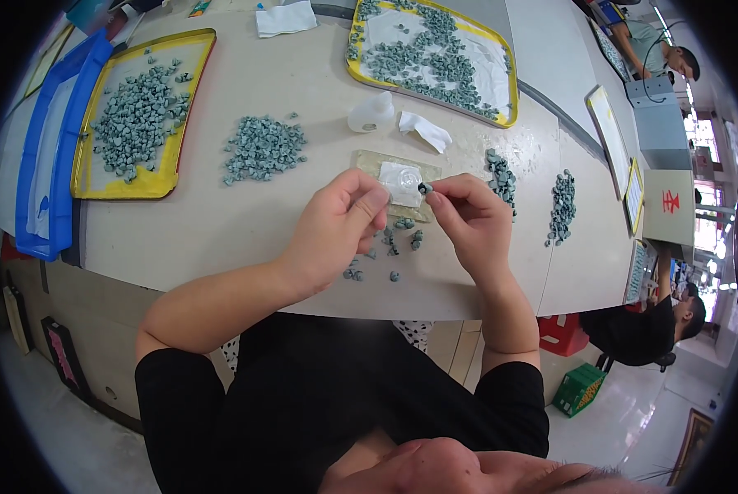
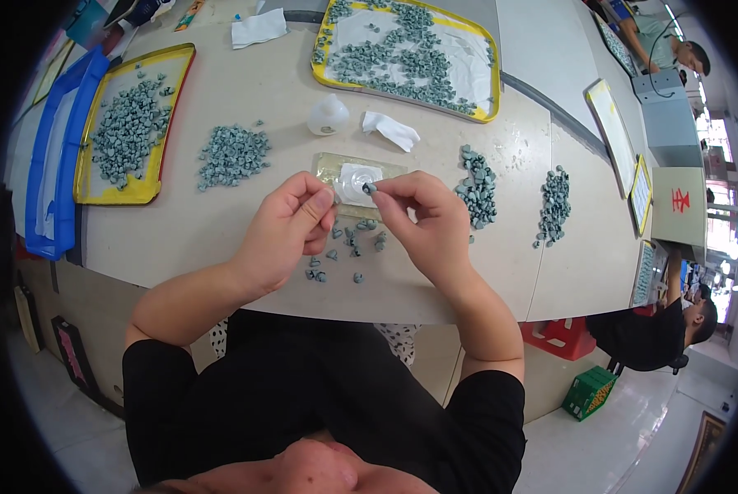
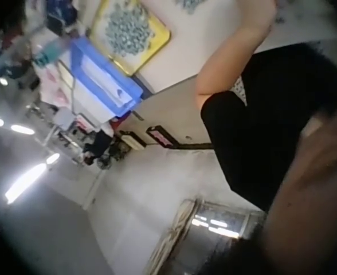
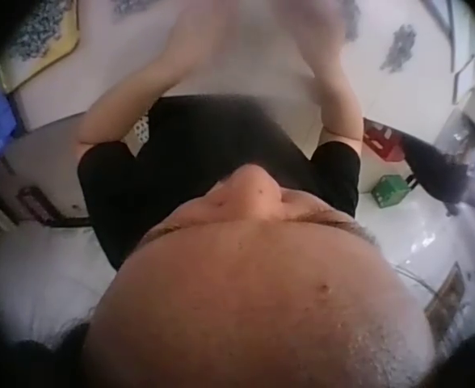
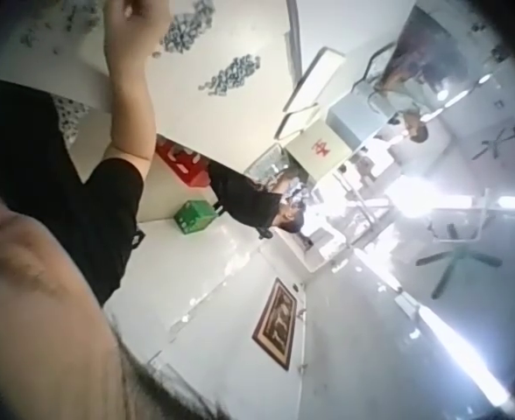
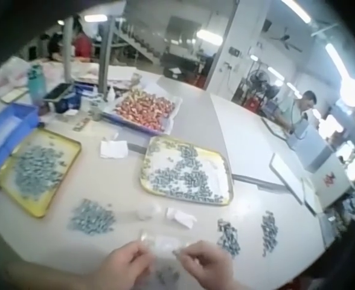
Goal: Manually sort and pack small green plastic components into a plastic bag.
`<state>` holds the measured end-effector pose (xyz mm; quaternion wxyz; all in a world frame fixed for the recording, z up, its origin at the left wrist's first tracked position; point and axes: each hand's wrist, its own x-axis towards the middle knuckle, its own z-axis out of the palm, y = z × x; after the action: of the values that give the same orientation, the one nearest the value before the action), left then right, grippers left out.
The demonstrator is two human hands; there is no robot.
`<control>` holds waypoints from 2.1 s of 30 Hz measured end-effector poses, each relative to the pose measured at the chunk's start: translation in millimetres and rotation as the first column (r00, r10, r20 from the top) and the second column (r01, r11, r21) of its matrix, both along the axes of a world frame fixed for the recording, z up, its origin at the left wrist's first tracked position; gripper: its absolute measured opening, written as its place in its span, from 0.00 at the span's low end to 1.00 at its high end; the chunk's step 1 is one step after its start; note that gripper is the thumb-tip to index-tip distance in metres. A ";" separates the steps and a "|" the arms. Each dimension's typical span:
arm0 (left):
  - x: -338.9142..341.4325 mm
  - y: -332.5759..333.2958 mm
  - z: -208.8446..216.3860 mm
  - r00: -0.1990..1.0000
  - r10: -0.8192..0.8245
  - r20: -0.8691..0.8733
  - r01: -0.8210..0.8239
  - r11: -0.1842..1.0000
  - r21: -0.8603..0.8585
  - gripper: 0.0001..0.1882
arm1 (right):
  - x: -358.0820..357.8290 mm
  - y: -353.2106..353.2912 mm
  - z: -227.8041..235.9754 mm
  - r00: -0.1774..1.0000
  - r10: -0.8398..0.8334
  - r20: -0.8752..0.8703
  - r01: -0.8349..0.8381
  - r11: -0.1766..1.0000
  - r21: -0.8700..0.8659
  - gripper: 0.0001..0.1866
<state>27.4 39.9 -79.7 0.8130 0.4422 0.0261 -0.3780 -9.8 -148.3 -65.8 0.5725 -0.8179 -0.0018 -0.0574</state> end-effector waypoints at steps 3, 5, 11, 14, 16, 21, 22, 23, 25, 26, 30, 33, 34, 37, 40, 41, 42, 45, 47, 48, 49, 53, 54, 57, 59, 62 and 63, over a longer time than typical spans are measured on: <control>-3.0 -2.7 1.6 0.998 -0.067 0.012 0.067 0.998 0.022 0.10 | -2.7 5.7 8.3 0.961 -0.023 -0.276 0.115 0.940 0.321 0.05; -3.4 -3.4 2.8 0.996 -0.086 0.011 0.086 0.996 0.037 0.11 | -2.8 2.6 4.3 0.948 0.015 -0.317 0.118 0.911 0.396 0.05; -2.3 -1.9 -0.1 0.988 -0.143 0.053 0.137 0.985 0.103 0.18 | -3.6 2.0 2.2 0.908 0.103 -0.407 0.137 0.844 0.518 0.05; -1.4 -2.0 -1.4 0.987 -0.157 0.039 0.152 0.983 0.104 0.18 | -3.9 2.7 0.5 0.902 0.128 -0.412 0.129 0.832 0.540 0.05; -1.7 -3.1 -1.5 0.988 -0.146 0.050 0.139 0.983 0.123 0.18 | -4.3 2.8 0.3 0.901 0.139 -0.412 0.123 0.828 0.547 0.05; -1.9 -5.0 -0.8 0.990 -0.134 0.048 0.128 0.984 0.124 0.18 | -6.6 4.2 0.1 0.911 0.130 -0.391 0.102 0.849 0.518 0.04; -1.9 -5.4 -0.6 0.990 -0.133 0.054 0.126 0.985 0.122 0.18 | -6.9 3.9 0.1 0.911 0.130 -0.392 0.102 0.849 0.518 0.04; -1.9 -5.7 -0.2 0.990 -0.134 0.053 0.126 0.985 0.121 0.18 | -7.2 3.6 0.1 0.912 0.132 -0.388 0.099 0.848 0.521 0.04; -2.0 -5.7 0.5 0.989 -0.140 0.046 0.134 0.984 0.118 0.18 | -8.1 4.6 0.4 0.913 0.135 -0.384 0.096 0.846 0.525 0.04; -2.4 -6.1 0.2 0.989 -0.140 0.046 0.134 0.984 0.118 0.18 | -8.8 6.7 1.6 0.945 0.090 -0.316 0.061 0.897 0.438 0.03; -3.1 -6.0 0.2 0.989 -0.139 0.040 0.134 0.984 0.121 0.18 | -8.4 3.0 -7.7 0.963 0.158 0.218 -0.129 0.982 -0.140 0.07; -3.2 -6.0 0.7 0.991 -0.133 0.003 0.132 0.988 0.076 0.17 | -6.0 8.8 -5.9 0.876 0.224 0.426 -0.060 0.929 -0.365 0.11; -2.9 -6.0 0.8 0.992 -0.122 -0.029 0.123 0.992 0.033 0.17 | -4.8 9.6 -6.8 0.877 0.226 0.424 -0.062 0.928 -0.366 0.11; -2.6 -5.6 4.0 0.990 -0.141 -0.026 0.142 0.988 0.053 0.18 | -3.5 10.0 -7.5 0.782 0.287 0.554 -0.022 0.900 -0.436 0.13; -1.9 -3.0 1.3 0.984 -0.175 0.029 0.173 0.984 0.050 0.19 | -2.1 9.8 -6.7 0.735 0.364 0.572 0.004 0.842 -0.540 0.15; -1.6 -2.5 1.5 0.984 -0.173 0.028 0.172 0.984 0.050 0.19 | -1.5 9.9 -6.9 0.721 0.386 0.575 0.015 0.822 -0.570 0.15; -1.5 -2.3 2.1 0.985 -0.172 0.022 0.171 0.984 0.057 0.19 | -1.5 9.8 -6.9 0.707 0.407 0.578 0.028 0.800 -0.599 0.15; -1.7 -2.3 0.8 0.985 -0.174 0.022 0.172 0.982 0.073 0.19 | -2.6 8.9 -7.2 0.686 0.439 0.580 0.045 0.770 -0.637 0.15; -2.1 -1.7 0.6 0.984 -0.176 0.028 0.173 0.981 0.084 0.20 | -2.5 10.4 -8.0 0.677 0.446 0.585 0.058 0.760 -0.648 0.15; -2.4 -1.0 1.2 0.984 -0.177 0.020 0.175 0.981 0.086 0.20 | -2.5 11.1 -8.7 0.668 0.453 0.590 0.071 0.750 -0.658 0.15; -2.6 -0.3 1.5 0.984 -0.179 0.012 0.177 0.980 0.088 0.20 | -2.7 11.4 -9.4 0.668 0.454 0.589 0.070 0.750 -0.658 0.15; -3.4 2.2 0.6 0.983 -0.181 -0.003 0.181 0.979 0.093 0.20 | -2.7 12.9 -11.3 0.652 0.477 0.590 0.065 0.740 -0.670 0.15; -3.7 2.4 -0.2 0.983 -0.179 0.027 0.175 0.978 0.109 0.19 | -2.6 13.1 -11.6 0.648 0.483 0.588 0.059 0.739 -0.672 0.14; -6.5 2.1 -1.8 0.984 -0.152 0.089 0.139 0.981 0.136 0.18 | -2.1 17.6 -15.3 0.634 0.469 0.614 0.069 0.757 -0.650 0.14; -10.3 2.1 -2.8 0.984 -0.126 0.123 0.108 0.983 0.146 0.18 | -2.7 21.2 -14.1 0.633 0.463 0.620 0.054 0.773 -0.632 0.14; -15.9 2.4 -4.5 0.955 -0.051 0.292 0.023 0.995 0.102 0.16 | -2.5 24.3 -14.6 0.612 0.443 0.656 0.041 0.810 -0.585 0.12; -16.9 2.7 -4.5 0.927 -0.017 0.374 -0.033 0.991 0.126 0.15 | -2.3 25.1 -14.8 0.592 0.428 0.683 0.039 0.831 -0.555 0.11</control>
<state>10.5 42.6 -84.2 0.7740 0.5580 -0.1029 -0.2809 -12.1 -123.2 -80.5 0.2745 -0.8238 -0.3605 -0.3407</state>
